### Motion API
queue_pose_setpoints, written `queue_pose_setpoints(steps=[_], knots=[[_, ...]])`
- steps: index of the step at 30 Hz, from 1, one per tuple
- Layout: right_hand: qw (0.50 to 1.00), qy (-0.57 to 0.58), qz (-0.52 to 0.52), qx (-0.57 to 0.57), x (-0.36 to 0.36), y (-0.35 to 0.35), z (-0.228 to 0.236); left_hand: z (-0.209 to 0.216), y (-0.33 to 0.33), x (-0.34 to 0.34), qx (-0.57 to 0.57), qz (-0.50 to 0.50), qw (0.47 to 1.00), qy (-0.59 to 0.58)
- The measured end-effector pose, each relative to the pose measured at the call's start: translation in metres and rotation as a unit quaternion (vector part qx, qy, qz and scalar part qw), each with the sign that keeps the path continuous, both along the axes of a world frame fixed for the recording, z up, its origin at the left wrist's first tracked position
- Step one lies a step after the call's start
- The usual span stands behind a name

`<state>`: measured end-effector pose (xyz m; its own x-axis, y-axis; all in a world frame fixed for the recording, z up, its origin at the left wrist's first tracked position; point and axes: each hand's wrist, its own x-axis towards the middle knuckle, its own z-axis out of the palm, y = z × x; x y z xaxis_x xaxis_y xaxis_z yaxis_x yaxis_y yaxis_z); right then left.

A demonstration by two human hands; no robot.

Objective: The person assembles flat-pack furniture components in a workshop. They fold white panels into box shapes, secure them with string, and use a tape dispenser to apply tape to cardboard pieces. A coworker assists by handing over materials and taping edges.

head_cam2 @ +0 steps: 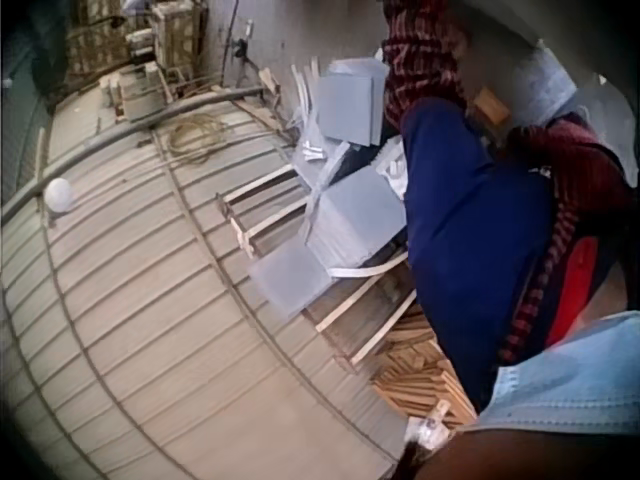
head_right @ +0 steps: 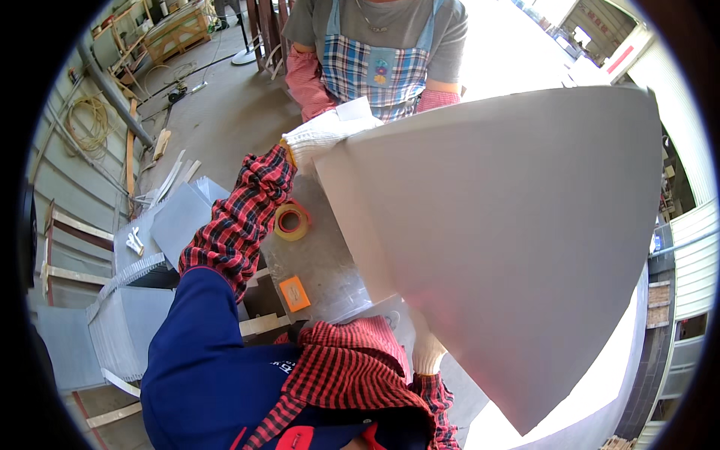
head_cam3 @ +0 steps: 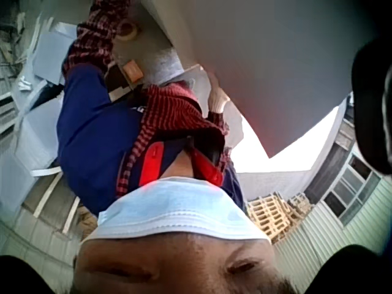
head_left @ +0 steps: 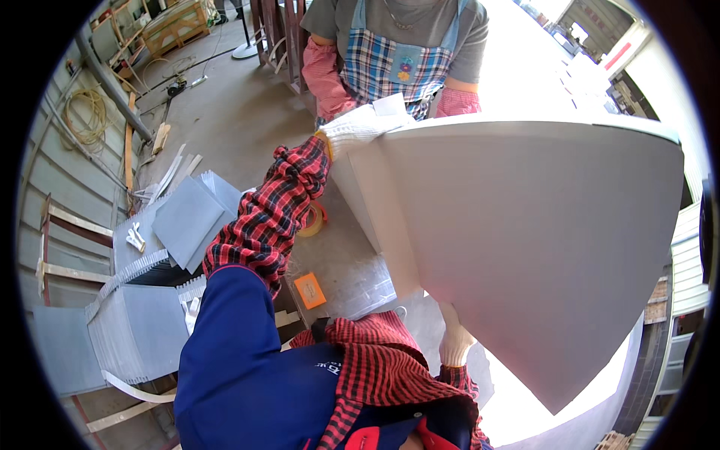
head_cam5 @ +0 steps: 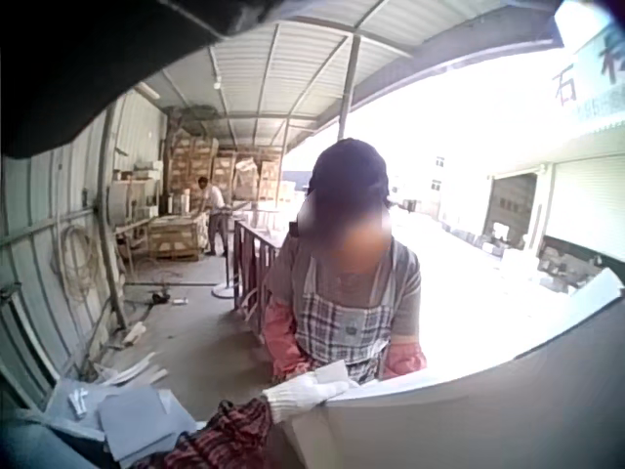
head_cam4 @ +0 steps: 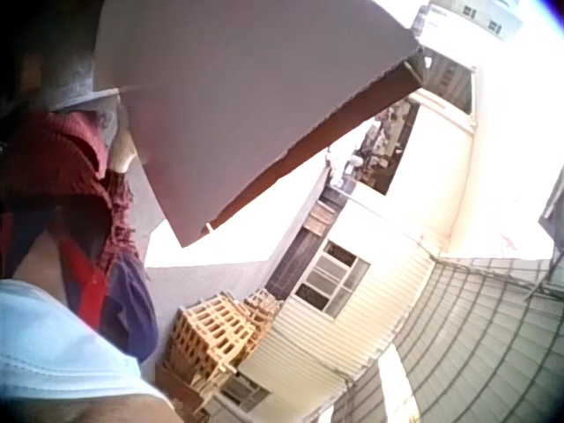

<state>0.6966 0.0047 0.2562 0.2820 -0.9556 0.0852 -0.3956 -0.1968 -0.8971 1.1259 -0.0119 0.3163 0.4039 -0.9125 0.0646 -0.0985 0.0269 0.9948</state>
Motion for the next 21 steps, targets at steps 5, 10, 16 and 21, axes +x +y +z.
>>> queue_pose_setpoints(steps=[5,10,16,21], knots=[[0.998,0.047,0.036,0.013,0.016,0.008,0.027,0.008,0.000,0.007,0.016,-0.006,0.999,0.034],[1.000,0.016,0.007,-0.003,0.024,0.015,0.023,-0.005,-0.012,0.030,0.052,0.001,0.993,-0.102],[0.999,0.003,-0.031,0.027,0.022,0.009,0.005,-0.011,-0.034,0.043,0.056,-0.054,0.977,-0.199],[0.996,0.004,-0.048,0.072,0.004,0.014,0.001,-0.042,-0.024,0.013,0.010,-0.053,0.982,-0.183]])
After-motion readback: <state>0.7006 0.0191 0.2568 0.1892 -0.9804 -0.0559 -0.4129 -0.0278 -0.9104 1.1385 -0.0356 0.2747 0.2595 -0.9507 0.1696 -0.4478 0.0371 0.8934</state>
